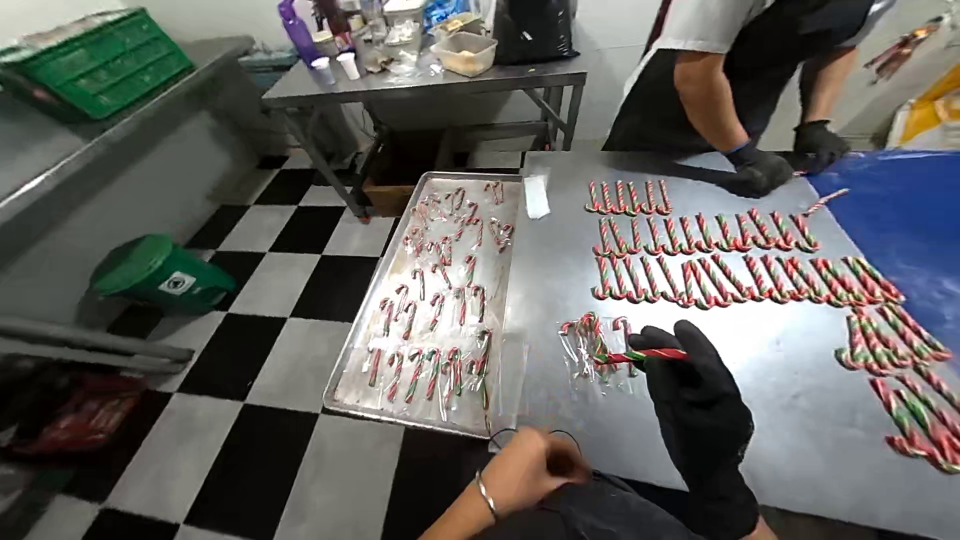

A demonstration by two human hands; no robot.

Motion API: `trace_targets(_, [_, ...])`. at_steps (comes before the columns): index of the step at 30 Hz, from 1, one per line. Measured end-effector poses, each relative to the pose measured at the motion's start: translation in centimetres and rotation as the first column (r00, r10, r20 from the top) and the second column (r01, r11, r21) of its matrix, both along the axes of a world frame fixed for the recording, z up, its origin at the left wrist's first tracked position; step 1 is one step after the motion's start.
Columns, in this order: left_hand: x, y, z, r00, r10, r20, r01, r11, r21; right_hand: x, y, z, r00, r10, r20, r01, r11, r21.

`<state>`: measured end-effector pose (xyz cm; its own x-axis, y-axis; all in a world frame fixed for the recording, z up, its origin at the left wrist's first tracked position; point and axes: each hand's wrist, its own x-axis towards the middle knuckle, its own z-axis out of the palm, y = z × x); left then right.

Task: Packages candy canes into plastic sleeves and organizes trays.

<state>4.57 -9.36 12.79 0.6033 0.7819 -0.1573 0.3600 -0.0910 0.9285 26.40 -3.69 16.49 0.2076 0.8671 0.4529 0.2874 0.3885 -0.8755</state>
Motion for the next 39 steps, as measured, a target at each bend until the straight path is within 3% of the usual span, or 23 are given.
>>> trace_targets(2, [-0.8, -0.8, -0.4, 0.997, -0.081, 0.018, 0.082, 0.996, -0.040, 0.5, 0.0, 0.1, 1.000, -0.007, -0.024, 0.006, 0.999, -0.034])
trace_targets(4, [-1.3, -0.2, -0.3, 0.999, -0.032, 0.022, 0.034, 0.994, -0.104, 0.8, -0.1, 0.1, 0.999, -0.011, -0.033, 0.009, 0.998, -0.065])
trace_targets(6, [-1.0, 0.7, -0.5, 0.981, 0.189, 0.042, -0.186, 0.979, -0.081, 1.1, -0.5, 0.1, 0.999, 0.004, -0.044, -0.007, 0.996, -0.083])
trace_targets(8, [-0.2, 1.8, -0.9, 0.911, 0.393, 0.128, -0.403, 0.913, 0.063, 1.1, -1.1, 0.8, 0.998, 0.012, -0.057, -0.016, 0.997, -0.070])
trace_targets(10, [0.4, 2.9, -0.8, 0.866, 0.459, 0.200, -0.497, 0.833, 0.243, 0.7, -1.9, 2.2, 0.998, 0.037, -0.044, -0.038, 0.999, -0.028])
trace_targets(14, [1.6, 3.7, 0.1, 0.841, 0.432, 0.325, -0.539, 0.720, 0.437, -0.7, -3.2, 3.5, 0.987, 0.150, 0.059, -0.155, 0.984, 0.083])
trace_targets(19, [2.6, 3.7, 0.8, 0.837, 0.350, 0.421, -0.535, 0.685, 0.493, -1.8, -3.4, 1.7, 0.964, 0.143, 0.222, -0.153, 0.988, 0.026])
trace_targets(22, [3.3, 3.2, 0.8, 0.784, 0.388, 0.485, -0.602, 0.666, 0.441, -1.3, -3.2, 0.3, 0.815, 0.311, 0.490, -0.249, 0.950, -0.189])
trace_targets(23, [3.5, 3.0, 0.5, 0.784, 0.392, 0.481, -0.597, 0.687, 0.413, -1.0, -3.2, -0.6, 0.782, 0.395, 0.481, -0.289, 0.915, -0.282])
trace_targets(25, [3.8, 2.2, 0.0, 0.829, 0.361, 0.426, -0.528, 0.755, 0.388, -0.7, -3.8, -1.2, 0.811, 0.508, 0.289, -0.353, 0.820, -0.451])
trace_targets(27, [3.7, 2.1, -0.5, 0.855, 0.360, 0.374, -0.491, 0.796, 0.355, 0.0, -4.0, -1.5, 0.854, 0.494, 0.165, -0.340, 0.769, -0.541])
trace_targets(29, [2.2, 3.5, -1.4, 0.807, 0.553, 0.208, -0.589, 0.781, 0.210, 1.0, -3.0, -2.9, 0.900, 0.345, 0.267, -0.186, 0.857, -0.480])
trace_targets(31, [-0.4, 6.8, -4.4, 0.671, 0.736, -0.086, -0.732, 0.677, 0.078, 2.0, -1.2, -4.7, 0.909, 0.114, 0.402, 0.024, 0.946, -0.324])
trace_targets(34, [-2.8, 10.4, -10.4, 0.540, 0.768, -0.343, -0.824, 0.565, -0.033, 3.1, 1.4, -9.8, 0.920, -0.060, 0.387, 0.146, 0.969, -0.197])
trace_targets(37, [-3.3, 10.7, -13.6, 0.489, 0.815, -0.310, -0.862, 0.506, -0.030, 3.8, 2.1, -15.3, 0.887, 0.021, 0.461, 0.128, 0.949, -0.289])
trace_targets(39, [-3.5, 10.3, -13.8, 0.485, 0.840, -0.242, -0.863, 0.505, 0.022, 5.1, 1.1, -16.7, 0.795, 0.086, 0.600, 0.112, 0.952, -0.284])
